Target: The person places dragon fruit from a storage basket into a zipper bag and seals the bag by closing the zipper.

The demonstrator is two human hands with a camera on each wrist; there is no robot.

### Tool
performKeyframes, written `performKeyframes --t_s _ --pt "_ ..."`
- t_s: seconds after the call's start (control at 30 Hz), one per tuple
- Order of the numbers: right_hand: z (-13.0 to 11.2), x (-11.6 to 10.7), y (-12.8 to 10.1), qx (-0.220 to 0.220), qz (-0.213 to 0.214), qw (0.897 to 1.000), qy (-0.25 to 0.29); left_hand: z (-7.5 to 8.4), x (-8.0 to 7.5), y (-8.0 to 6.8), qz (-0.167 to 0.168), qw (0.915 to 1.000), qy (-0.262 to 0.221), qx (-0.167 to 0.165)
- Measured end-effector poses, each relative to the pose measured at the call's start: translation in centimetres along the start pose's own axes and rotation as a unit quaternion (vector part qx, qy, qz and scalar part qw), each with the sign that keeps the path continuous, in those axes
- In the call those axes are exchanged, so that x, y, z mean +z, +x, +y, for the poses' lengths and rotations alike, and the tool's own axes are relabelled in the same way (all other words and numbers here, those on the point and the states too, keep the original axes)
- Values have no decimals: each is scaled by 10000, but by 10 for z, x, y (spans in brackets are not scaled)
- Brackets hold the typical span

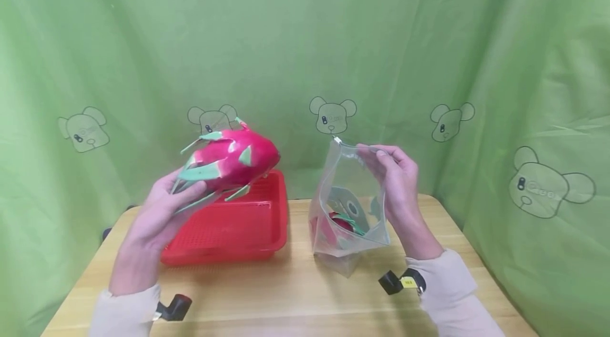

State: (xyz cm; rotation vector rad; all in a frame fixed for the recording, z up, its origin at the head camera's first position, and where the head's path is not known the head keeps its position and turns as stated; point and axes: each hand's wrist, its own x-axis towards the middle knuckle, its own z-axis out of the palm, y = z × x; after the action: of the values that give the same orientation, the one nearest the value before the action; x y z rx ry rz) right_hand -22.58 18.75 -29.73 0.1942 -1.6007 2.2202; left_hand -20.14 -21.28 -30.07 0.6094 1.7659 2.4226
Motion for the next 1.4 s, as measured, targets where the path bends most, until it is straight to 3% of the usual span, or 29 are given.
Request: performKeyframes --t_s 0.33,0.7,1.07,1.23,1.4 --pt "-3 -4 -3 -15 39 9999 -94 7 20 11 -354 9992 -149 108" --pt "-2 9 1 -38 -179 9997 148 15 27 10 -169 9997 96 155" --pt "-4 15 4 -19 -239 9995 206 31 42 17 -190 9979 624 -43" --pt "-8 10 4 -45 -174 9997 181 31 56 26 -520 9979 374 -134" --pt "-12 6 3 -42 -107 9994 314 23 72 35 -800 9956 -45 -480"
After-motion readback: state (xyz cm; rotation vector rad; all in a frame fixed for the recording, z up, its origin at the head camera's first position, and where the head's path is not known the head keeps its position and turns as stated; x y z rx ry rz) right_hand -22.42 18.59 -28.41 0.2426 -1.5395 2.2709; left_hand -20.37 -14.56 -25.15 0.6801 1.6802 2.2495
